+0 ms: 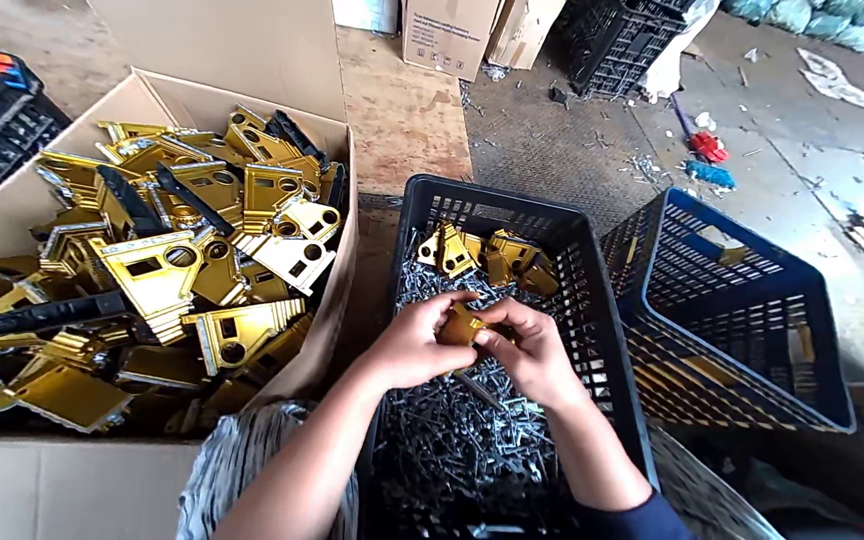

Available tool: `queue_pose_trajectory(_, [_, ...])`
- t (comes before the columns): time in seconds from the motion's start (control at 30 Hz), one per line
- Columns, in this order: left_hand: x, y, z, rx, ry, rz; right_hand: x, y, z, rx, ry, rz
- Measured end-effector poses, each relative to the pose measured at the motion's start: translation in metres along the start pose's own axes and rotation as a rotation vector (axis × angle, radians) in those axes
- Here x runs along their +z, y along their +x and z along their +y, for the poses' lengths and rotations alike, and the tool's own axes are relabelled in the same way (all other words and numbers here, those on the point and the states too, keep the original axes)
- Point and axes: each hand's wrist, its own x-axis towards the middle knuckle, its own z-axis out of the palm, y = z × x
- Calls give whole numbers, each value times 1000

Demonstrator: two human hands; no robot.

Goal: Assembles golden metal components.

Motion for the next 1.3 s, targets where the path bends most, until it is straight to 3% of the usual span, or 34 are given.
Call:
queue_pose_trajectory(0.1, [-5,0,4,-62,-141,-25,-2,0,-3,-110,-18,122])
queue_pose_trajectory(0.23, [-11,-1,12,-233,-700,-156,-5,15,-14,-370,19,127])
queue_pose_trajectory(0.33, [-6,2,22,-180,-929,163,-2,27,2,-356,40,53])
queue_pose_trajectory(0.37, [-6,5,24,-165,-930,324,-2,28,18,-264,-15,62])
queue_pose_trajectory(0.43, [-8,8,21,-122,-882,567,0,27,60,102,-341,42])
queue_pose_trajectory(0.5, [-11,9,16,-46,-807,630,12,30,105,518,-652,-207])
queue_pose_trajectory(0.6, [-12,8,8,41,-552,568,43,25,150,752,-885,-432])
queue_pose_trajectory(0.73, [-16,9,-5,111,253,565,53,23,160,823,-884,-411])
queue_pose_trajectory(0.87, [-24,10,-4,189,491,594,21,24,147,659,-653,-282])
queue_pose_trajectory(0.97, [-28,7,2,220,470,585,-10,8,137,505,-423,-36])
queue_pose_trajectory(1.07, [-27,5,7,200,315,582,-35,-7,131,511,-362,20])
queue_pose_trajectory(1.2, [-27,3,8,-50,-80,593,-43,-10,101,566,-496,-63])
queue_pose_trajectory(1.3, [-24,4,3,-245,-346,528,-35,-13,88,519,-349,-47])
